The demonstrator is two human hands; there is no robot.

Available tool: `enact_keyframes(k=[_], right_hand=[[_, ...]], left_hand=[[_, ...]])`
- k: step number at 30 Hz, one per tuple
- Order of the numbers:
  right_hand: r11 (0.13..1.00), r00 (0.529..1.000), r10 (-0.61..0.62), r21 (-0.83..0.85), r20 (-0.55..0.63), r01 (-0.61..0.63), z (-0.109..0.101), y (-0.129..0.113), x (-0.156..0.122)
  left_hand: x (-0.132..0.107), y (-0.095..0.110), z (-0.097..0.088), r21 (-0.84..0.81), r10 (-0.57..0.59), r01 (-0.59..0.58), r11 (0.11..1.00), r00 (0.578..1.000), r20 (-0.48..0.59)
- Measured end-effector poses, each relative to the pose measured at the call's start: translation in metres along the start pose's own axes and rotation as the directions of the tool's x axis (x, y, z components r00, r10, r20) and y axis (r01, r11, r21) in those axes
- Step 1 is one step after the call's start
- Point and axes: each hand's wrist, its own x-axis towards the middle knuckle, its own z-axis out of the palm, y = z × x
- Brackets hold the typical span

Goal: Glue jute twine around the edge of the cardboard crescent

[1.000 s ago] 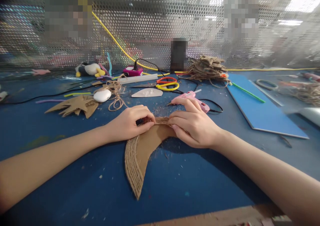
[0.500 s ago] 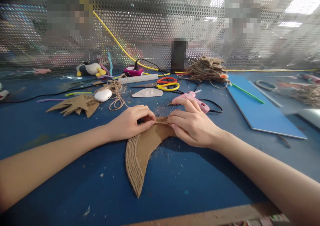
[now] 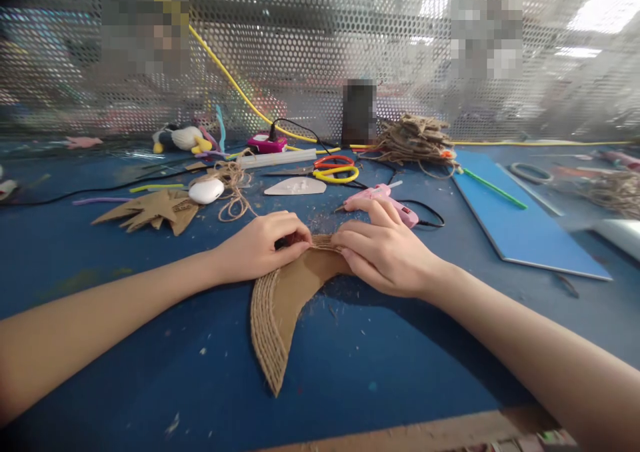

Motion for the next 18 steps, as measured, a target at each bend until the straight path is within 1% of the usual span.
enact_keyframes(k=[2, 5, 11, 16, 18], right_hand=[[0.999, 0.999, -0.033, -0.010, 0.017, 0.033, -0.0006, -0.0005, 0.0007], [0.999, 0.999, -0.034, -0.017, 0.031, 0.035, -0.0004, -0.0013, 0.0014], [0.994, 0.997, -0.073, -0.076, -0.001, 0.072, 0.0023, -0.0021, 0.0015], [0.999, 0.999, 0.001, -0.033, 0.039, 0.000, 0.0017, -0.0041, 0.0026], [0.999, 0.999, 0.035, -0.007, 0.036, -0.035, 0.0015, -0.0039, 0.0018]], left_hand=[[0.0000, 0.0003, -0.0001, 0.007, -0.013, 0.013, 1.000, 1.000, 0.004], [0.0001, 0.0008, -0.0002, 0.007, -0.017, 0.017, 1.000, 1.000, 0.005], [0.0004, 0.0010, -0.0005, 0.009, 0.000, 0.000, 1.000, 1.000, 0.000], [0.0001, 0.0008, -0.0005, 0.007, 0.009, -0.009, 1.000, 1.000, 0.001], [0.0000, 0.0010, -0.0005, 0.009, 0.011, -0.011, 1.000, 1.000, 0.001]])
